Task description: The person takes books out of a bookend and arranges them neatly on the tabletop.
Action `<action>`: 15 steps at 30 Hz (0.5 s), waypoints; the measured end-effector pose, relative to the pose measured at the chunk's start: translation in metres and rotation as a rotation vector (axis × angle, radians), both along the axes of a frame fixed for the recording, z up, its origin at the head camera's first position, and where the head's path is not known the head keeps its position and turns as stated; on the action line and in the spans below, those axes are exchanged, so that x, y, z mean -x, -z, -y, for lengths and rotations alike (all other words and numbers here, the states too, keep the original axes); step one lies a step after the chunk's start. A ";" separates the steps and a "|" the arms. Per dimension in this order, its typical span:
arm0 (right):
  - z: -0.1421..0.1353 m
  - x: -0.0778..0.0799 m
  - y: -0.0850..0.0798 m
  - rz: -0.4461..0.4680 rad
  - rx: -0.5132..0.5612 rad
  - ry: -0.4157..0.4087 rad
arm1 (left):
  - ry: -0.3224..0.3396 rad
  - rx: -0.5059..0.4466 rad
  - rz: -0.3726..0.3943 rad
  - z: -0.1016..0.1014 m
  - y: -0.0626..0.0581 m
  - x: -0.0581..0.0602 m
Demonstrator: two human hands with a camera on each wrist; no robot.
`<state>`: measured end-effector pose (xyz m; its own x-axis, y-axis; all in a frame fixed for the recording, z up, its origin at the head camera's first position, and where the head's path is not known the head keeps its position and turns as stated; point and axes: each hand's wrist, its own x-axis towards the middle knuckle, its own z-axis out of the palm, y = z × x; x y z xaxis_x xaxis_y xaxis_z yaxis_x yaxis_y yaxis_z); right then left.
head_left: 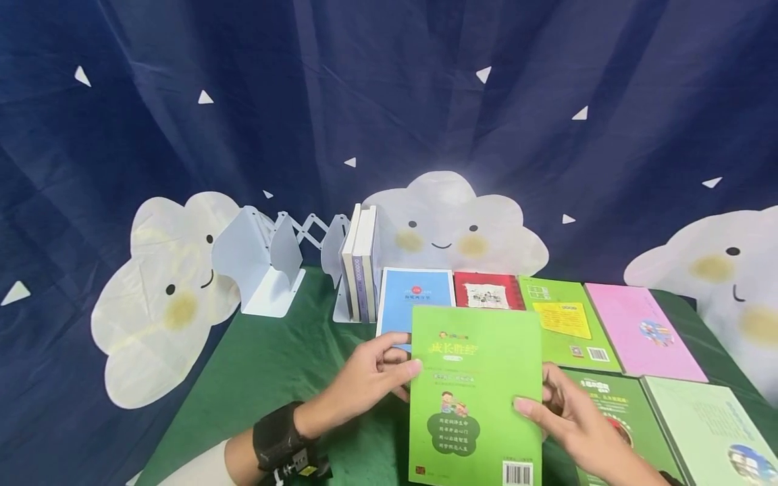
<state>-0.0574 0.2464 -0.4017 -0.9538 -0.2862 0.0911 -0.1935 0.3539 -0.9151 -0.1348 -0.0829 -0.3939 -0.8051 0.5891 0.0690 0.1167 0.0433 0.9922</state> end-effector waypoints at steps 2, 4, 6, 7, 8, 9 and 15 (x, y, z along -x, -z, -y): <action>-0.004 -0.001 0.001 0.004 -0.006 -0.001 | -0.026 0.029 -0.014 0.002 0.000 0.003; -0.009 -0.002 0.002 0.016 -0.012 0.014 | -0.050 0.058 -0.032 0.004 0.000 0.006; -0.014 -0.003 0.005 0.033 -0.012 0.031 | -0.068 0.076 -0.054 0.007 -0.001 0.008; -0.017 -0.004 0.006 0.044 -0.019 0.044 | -0.079 0.081 -0.066 0.008 -0.002 0.010; -0.020 -0.004 0.008 0.058 -0.028 0.058 | -0.089 0.082 -0.078 0.010 -0.002 0.011; -0.023 -0.004 0.009 0.073 -0.032 0.066 | -0.099 0.075 -0.084 0.012 -0.003 0.013; -0.043 -0.004 0.019 0.135 0.009 -0.047 | -0.171 0.064 -0.104 0.023 -0.004 0.021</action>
